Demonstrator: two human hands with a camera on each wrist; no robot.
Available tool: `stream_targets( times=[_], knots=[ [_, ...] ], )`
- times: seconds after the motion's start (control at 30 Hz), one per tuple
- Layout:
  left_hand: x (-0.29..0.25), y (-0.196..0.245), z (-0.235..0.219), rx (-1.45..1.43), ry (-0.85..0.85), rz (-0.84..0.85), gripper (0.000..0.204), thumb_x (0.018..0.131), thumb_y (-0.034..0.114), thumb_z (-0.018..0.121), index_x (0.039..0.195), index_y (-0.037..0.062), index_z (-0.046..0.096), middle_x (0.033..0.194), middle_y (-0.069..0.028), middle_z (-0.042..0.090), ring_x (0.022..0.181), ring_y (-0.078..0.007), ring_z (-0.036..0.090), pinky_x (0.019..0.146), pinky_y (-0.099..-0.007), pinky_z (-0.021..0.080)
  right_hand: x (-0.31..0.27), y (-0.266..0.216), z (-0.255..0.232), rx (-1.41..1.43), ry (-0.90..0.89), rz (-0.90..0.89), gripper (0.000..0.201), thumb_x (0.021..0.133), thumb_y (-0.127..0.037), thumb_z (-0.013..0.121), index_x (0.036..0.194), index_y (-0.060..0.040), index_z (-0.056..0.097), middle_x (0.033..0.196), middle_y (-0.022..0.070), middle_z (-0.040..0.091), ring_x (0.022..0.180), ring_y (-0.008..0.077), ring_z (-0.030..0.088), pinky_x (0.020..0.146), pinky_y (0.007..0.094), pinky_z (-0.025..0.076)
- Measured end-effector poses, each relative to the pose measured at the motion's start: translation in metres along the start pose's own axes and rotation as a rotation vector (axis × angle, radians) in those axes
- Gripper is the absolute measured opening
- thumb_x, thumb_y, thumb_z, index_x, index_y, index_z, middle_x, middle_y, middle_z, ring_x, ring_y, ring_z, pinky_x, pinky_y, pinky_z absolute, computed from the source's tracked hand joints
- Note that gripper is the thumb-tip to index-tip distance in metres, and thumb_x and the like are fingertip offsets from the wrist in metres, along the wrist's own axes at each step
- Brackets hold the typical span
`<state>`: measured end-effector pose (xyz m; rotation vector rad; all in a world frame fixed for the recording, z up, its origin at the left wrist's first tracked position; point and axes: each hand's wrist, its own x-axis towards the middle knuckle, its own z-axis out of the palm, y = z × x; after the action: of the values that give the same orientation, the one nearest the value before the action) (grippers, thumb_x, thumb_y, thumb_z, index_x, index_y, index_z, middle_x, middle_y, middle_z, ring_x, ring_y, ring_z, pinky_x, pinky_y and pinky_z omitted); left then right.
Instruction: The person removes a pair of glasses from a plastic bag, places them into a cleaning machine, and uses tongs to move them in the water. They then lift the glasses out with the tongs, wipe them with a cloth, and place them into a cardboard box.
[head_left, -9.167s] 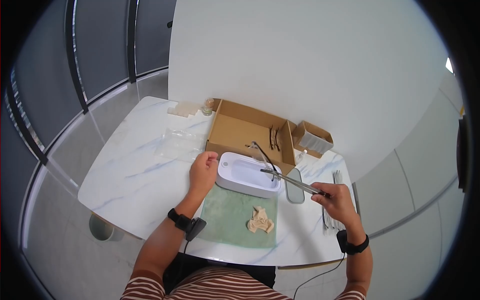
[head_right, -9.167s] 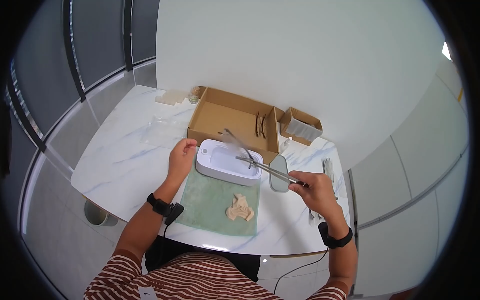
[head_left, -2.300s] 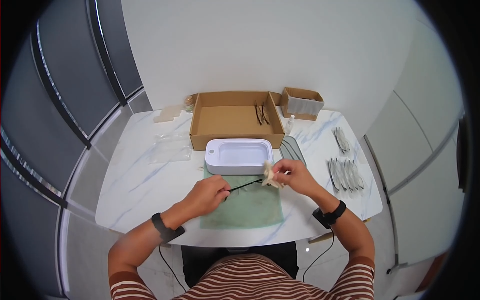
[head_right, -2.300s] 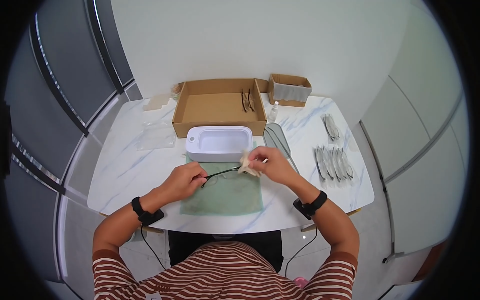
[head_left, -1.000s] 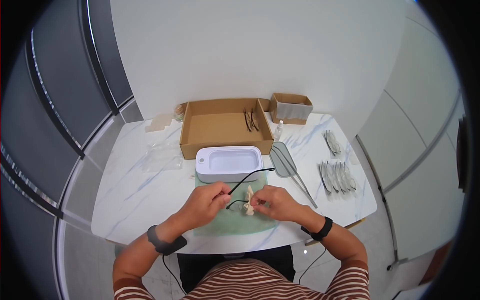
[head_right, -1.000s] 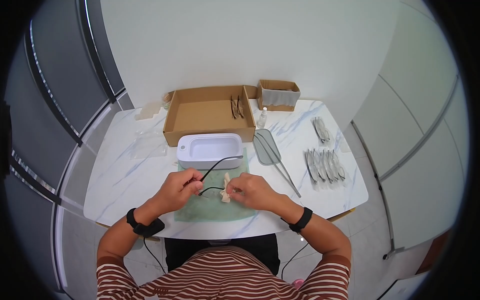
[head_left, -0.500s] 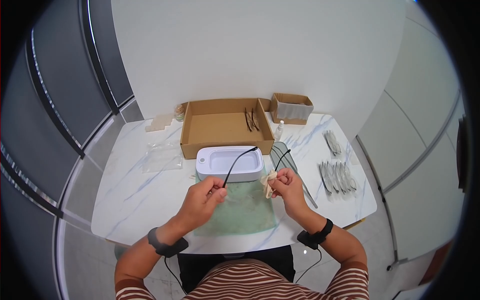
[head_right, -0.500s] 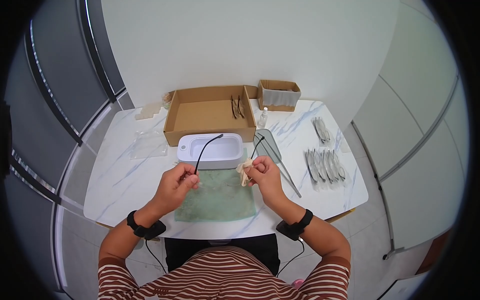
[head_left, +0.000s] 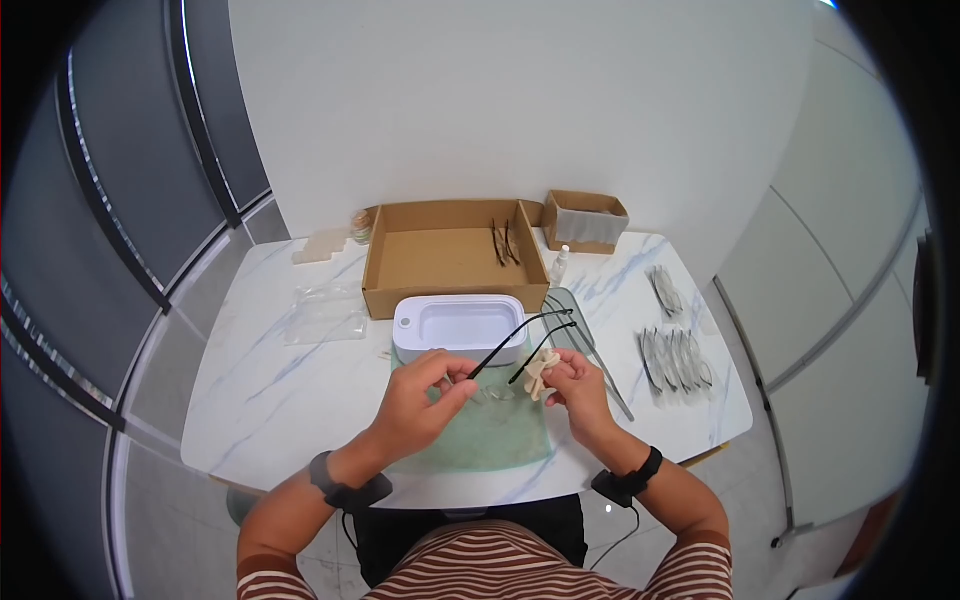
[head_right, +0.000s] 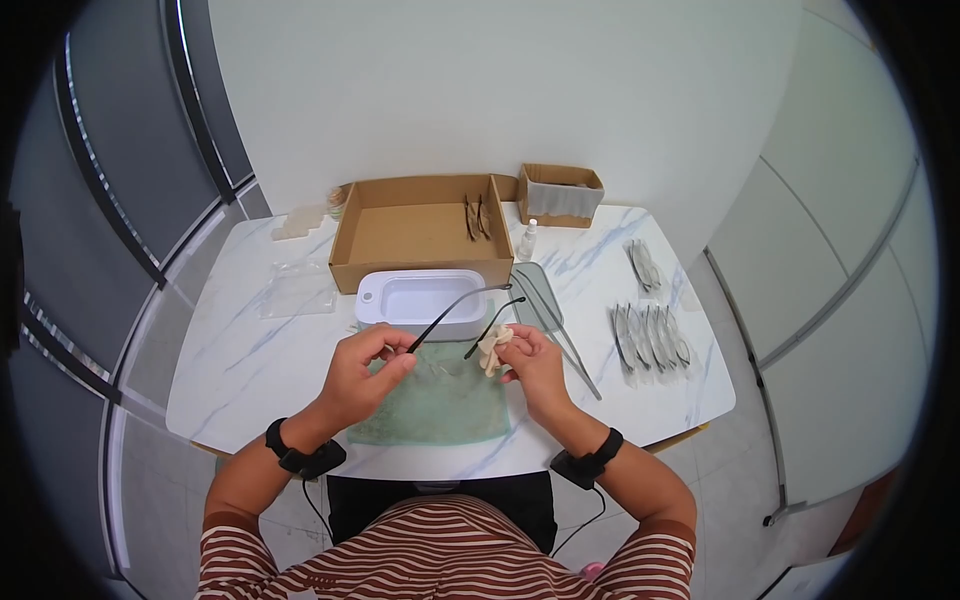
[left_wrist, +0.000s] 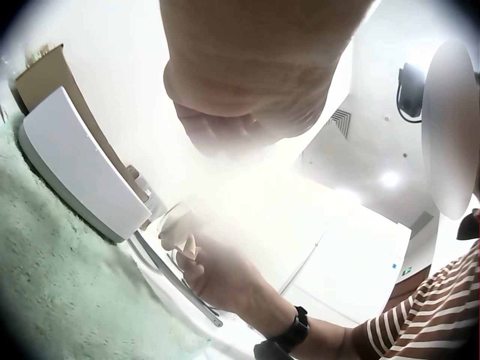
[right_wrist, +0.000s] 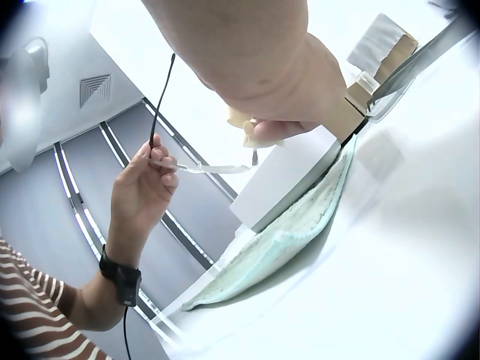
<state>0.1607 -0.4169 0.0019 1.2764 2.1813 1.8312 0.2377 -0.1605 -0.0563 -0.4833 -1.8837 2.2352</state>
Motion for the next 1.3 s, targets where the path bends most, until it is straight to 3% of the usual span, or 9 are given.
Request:
stream_targets(
  times=[0.2, 0.3, 0.37, 0.4, 0.47, 0.5, 0.7, 0.8, 1.3],
  knots=[
    [0.007, 0.004, 0.000, 0.020, 0.008, -0.063, 0.020, 0.092, 0.006, 0.069, 0.109, -0.0036, 0.068, 0.091, -0.0080, 0.068, 0.080, -0.0134, 0.061, 0.073, -0.0265, 0.049, -0.011, -0.010, -0.021, -0.068, 0.205, -0.057, 0.028, 0.093, -0.008, 0.068, 0.121, -0.0051, 0.066, 0.102, 0.0023, 0.072, 0.081, 0.0083, 0.065, 0.062, 0.0230, 0.049],
    [0.010, 0.006, 0.005, 0.009, 0.001, -0.119, 0.021, 0.093, 0.007, 0.068, 0.111, -0.0042, 0.068, 0.094, -0.0067, 0.069, 0.084, -0.0111, 0.062, 0.077, -0.0262, 0.051, -0.017, -0.008, -0.026, -0.110, 0.227, -0.265, 0.021, 0.091, -0.005, 0.071, 0.112, -0.0036, 0.070, 0.098, 0.0014, 0.071, 0.079, 0.0074, 0.064, 0.063, 0.0242, 0.051],
    [0.013, 0.007, 0.010, -0.004, 0.001, -0.138, 0.021, 0.094, 0.007, 0.068, 0.112, -0.0044, 0.068, 0.095, -0.0067, 0.070, 0.085, -0.0108, 0.063, 0.077, -0.0263, 0.051, -0.024, -0.017, -0.022, -0.534, 0.113, -0.567, 0.023, 0.088, -0.001, 0.073, 0.110, -0.0045, 0.069, 0.094, 0.0023, 0.070, 0.079, 0.0119, 0.064, 0.063, 0.0272, 0.051],
    [0.014, 0.007, 0.012, -0.011, -0.004, -0.150, 0.022, 0.094, 0.007, 0.068, 0.112, -0.0045, 0.068, 0.096, -0.0068, 0.070, 0.086, -0.0107, 0.063, 0.078, -0.0264, 0.051, -0.024, -0.025, -0.019, -0.536, 0.120, -0.568, 0.023, 0.088, -0.001, 0.073, 0.110, -0.0045, 0.069, 0.094, 0.0023, 0.070, 0.079, 0.0119, 0.064, 0.063, 0.0272, 0.051],
    [0.016, 0.008, 0.014, -0.017, -0.006, -0.160, 0.022, 0.094, 0.008, 0.068, 0.113, -0.0045, 0.068, 0.097, -0.0069, 0.071, 0.086, -0.0106, 0.064, 0.078, -0.0265, 0.052, -0.019, -0.042, -0.009, -0.931, -0.082, -1.123, 0.021, 0.083, 0.001, 0.075, 0.102, -0.0066, 0.071, 0.091, 0.0058, 0.069, 0.076, 0.0198, 0.064, 0.062, 0.0301, 0.051],
    [0.017, 0.009, 0.016, -0.034, -0.010, -0.165, 0.023, 0.094, 0.008, 0.068, 0.113, -0.0045, 0.068, 0.097, -0.0070, 0.071, 0.086, -0.0107, 0.064, 0.078, -0.0264, 0.052, -0.017, -0.046, -0.004, -1.010, -0.112, -1.178, 0.022, 0.078, 0.000, 0.077, 0.098, -0.0097, 0.074, 0.095, 0.0069, 0.068, 0.077, 0.0247, 0.063, 0.060, 0.0322, 0.051],
    [0.015, 0.015, 0.014, -0.020, 0.005, -0.148, 0.023, 0.094, 0.008, 0.068, 0.114, -0.0045, 0.068, 0.097, -0.0070, 0.071, 0.086, -0.0103, 0.064, 0.076, -0.0251, 0.052, -0.009, -0.029, 0.003, -1.264, -0.430, -1.044, 0.023, 0.079, -0.008, 0.070, 0.102, -0.0107, 0.072, 0.096, 0.0020, 0.064, 0.081, 0.0227, 0.063, 0.060, 0.0345, 0.055],
    [0.012, 0.013, 0.011, 0.005, 0.019, -0.161, 0.023, 0.094, 0.007, 0.069, 0.113, -0.0047, 0.068, 0.097, -0.0070, 0.071, 0.085, -0.0097, 0.064, 0.075, -0.0244, 0.052, 0.000, -0.019, 0.003, -1.283, -0.474, -1.135, 0.029, 0.075, -0.010, 0.077, 0.103, -0.0126, 0.073, 0.098, 0.0009, 0.067, 0.078, 0.0195, 0.062, 0.060, 0.0307, 0.054],
    [0.002, 0.006, 0.006, 0.094, 0.096, -0.137, 0.016, 0.093, 0.002, 0.066, 0.107, -0.0060, 0.067, 0.089, -0.0081, 0.067, 0.076, -0.0101, 0.066, 0.067, -0.0248, 0.051, 0.015, -0.026, 0.004, -1.541, -0.434, -1.191, 0.020, 0.074, -0.011, 0.068, 0.093, -0.0127, 0.071, 0.087, -0.0021, 0.063, 0.077, 0.0200, 0.056, 0.064, 0.0295, 0.052]
  ],
)
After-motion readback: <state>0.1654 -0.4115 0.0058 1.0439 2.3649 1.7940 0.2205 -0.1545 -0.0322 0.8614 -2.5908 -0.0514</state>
